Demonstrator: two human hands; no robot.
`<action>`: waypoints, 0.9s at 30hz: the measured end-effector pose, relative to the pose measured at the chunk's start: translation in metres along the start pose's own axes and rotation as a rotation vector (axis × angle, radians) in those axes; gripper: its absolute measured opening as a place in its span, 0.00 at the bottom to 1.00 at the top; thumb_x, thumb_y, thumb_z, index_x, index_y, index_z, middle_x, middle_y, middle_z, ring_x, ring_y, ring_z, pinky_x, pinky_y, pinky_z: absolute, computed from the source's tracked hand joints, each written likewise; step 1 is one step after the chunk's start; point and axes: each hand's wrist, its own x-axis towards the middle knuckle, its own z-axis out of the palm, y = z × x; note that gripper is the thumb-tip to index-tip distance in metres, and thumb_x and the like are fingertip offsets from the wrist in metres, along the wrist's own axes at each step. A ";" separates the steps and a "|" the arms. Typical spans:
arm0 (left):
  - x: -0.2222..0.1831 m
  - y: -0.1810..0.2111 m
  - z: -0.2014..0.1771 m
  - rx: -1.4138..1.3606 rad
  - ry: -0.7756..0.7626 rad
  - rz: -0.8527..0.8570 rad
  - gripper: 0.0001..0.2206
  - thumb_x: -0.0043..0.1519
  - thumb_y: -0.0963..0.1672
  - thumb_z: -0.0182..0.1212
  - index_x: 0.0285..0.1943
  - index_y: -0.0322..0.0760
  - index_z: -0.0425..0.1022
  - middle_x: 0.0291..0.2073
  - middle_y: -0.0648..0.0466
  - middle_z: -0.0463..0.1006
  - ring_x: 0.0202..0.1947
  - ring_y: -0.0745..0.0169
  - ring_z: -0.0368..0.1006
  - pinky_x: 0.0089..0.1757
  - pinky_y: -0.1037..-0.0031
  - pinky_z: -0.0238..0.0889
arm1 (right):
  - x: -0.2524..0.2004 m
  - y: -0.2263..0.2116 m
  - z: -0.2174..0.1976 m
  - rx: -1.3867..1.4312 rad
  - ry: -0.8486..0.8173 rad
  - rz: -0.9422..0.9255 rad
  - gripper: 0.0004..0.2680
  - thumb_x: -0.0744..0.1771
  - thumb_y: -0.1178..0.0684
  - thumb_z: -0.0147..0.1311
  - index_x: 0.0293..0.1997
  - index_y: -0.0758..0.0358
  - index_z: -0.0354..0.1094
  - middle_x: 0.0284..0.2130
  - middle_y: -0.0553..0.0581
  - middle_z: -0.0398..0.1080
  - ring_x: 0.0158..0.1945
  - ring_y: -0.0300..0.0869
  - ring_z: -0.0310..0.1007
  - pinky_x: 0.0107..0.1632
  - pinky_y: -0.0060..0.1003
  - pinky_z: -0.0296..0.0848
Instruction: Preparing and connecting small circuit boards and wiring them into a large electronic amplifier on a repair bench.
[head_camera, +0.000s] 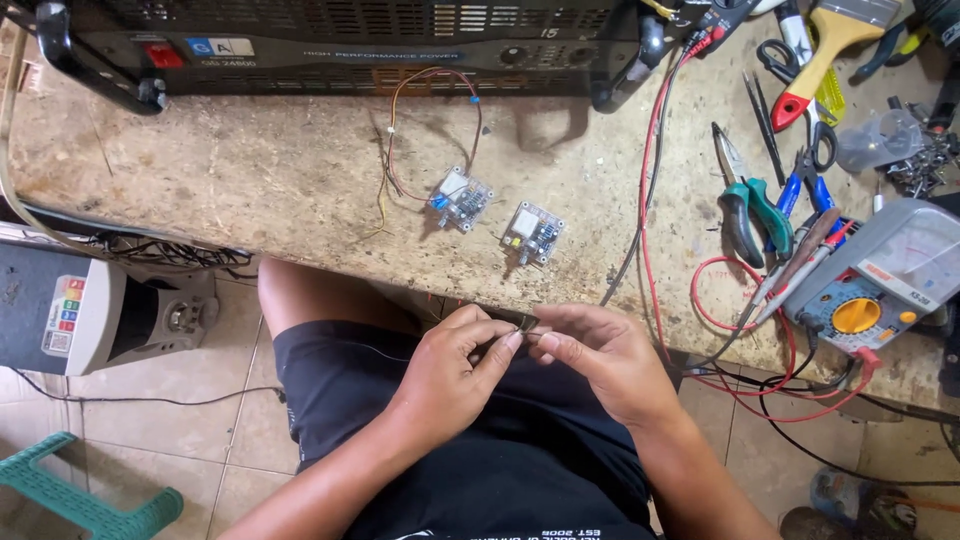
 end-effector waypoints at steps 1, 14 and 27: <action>0.001 0.001 0.000 -0.012 -0.002 -0.012 0.10 0.65 0.47 0.59 0.45 0.40 0.85 0.28 0.60 0.71 0.28 0.70 0.69 0.30 0.76 0.62 | 0.000 -0.002 0.000 0.009 -0.028 0.003 0.14 0.62 0.63 0.64 0.52 0.73 0.76 0.36 0.65 0.81 0.33 0.46 0.80 0.45 0.36 0.81; 0.000 -0.002 0.002 0.042 -0.048 0.072 0.13 0.66 0.47 0.57 0.47 0.36 0.83 0.33 0.56 0.75 0.34 0.65 0.74 0.39 0.74 0.66 | 0.000 -0.009 0.000 -0.036 -0.071 -0.025 0.06 0.64 0.63 0.61 0.42 0.75 0.78 0.29 0.62 0.76 0.32 0.43 0.78 0.41 0.32 0.78; 0.002 0.001 0.010 0.114 -0.071 0.146 0.10 0.67 0.45 0.57 0.45 0.34 0.80 0.32 0.55 0.77 0.33 0.62 0.75 0.38 0.73 0.67 | -0.011 -0.028 0.002 -0.558 -0.048 -0.329 0.05 0.68 0.53 0.55 0.40 0.60 0.75 0.35 0.51 0.76 0.41 0.39 0.76 0.48 0.32 0.71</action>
